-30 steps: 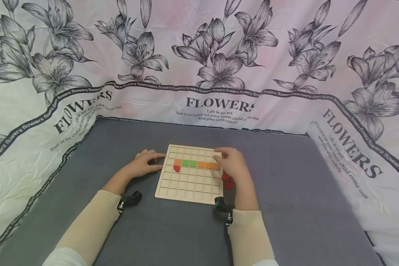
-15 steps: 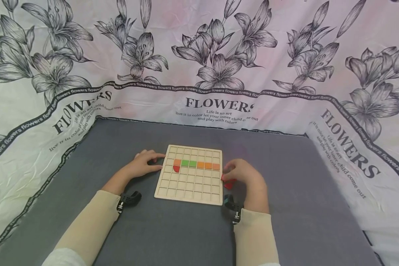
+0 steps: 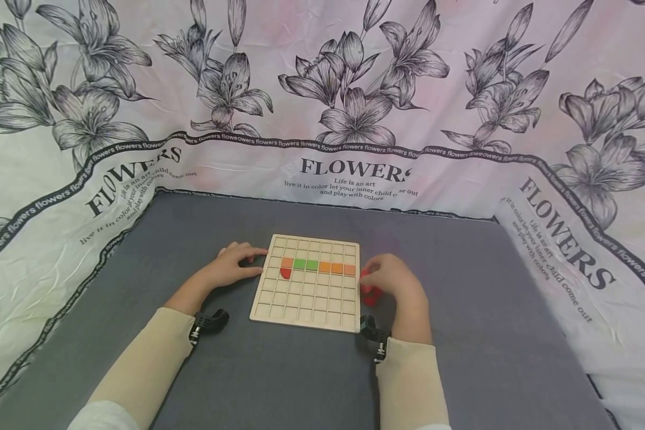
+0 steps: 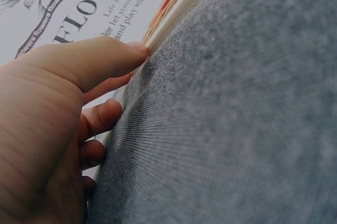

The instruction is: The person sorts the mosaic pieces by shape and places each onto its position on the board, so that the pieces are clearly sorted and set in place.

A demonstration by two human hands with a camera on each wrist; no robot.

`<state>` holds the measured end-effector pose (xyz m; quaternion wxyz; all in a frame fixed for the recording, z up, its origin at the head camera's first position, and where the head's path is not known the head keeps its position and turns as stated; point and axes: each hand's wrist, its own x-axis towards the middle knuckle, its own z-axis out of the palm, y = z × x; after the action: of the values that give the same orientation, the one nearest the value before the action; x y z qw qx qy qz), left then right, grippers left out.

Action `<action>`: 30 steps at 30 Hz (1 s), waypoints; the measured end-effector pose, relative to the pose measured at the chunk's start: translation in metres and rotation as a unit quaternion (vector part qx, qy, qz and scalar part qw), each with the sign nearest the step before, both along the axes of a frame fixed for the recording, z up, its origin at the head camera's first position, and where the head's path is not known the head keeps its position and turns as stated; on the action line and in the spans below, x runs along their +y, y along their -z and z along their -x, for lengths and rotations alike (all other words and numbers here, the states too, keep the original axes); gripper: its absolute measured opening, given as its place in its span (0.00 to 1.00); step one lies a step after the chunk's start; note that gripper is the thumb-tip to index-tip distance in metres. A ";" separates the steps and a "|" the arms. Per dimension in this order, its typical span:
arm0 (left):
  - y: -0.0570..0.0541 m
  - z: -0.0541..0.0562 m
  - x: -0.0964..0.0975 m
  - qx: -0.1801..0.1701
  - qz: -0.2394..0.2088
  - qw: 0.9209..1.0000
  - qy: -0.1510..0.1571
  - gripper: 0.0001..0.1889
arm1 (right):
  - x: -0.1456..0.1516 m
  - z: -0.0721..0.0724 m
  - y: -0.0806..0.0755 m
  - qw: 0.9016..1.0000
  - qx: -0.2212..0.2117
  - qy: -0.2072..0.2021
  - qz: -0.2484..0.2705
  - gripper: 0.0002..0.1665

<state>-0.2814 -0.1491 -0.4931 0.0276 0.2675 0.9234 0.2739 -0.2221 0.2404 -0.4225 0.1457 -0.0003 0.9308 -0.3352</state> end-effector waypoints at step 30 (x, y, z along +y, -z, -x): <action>0.000 -0.002 0.002 0.004 -0.003 1.000 -0.002 0.25 | -0.067 0.007 0.005 0.982 0.105 -0.024 0.156 0.19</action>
<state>-0.2798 -0.1476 -0.4929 0.0224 0.2669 0.9233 0.2752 -0.2287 0.1730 -0.4274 0.0536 -0.0808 0.8770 -0.4707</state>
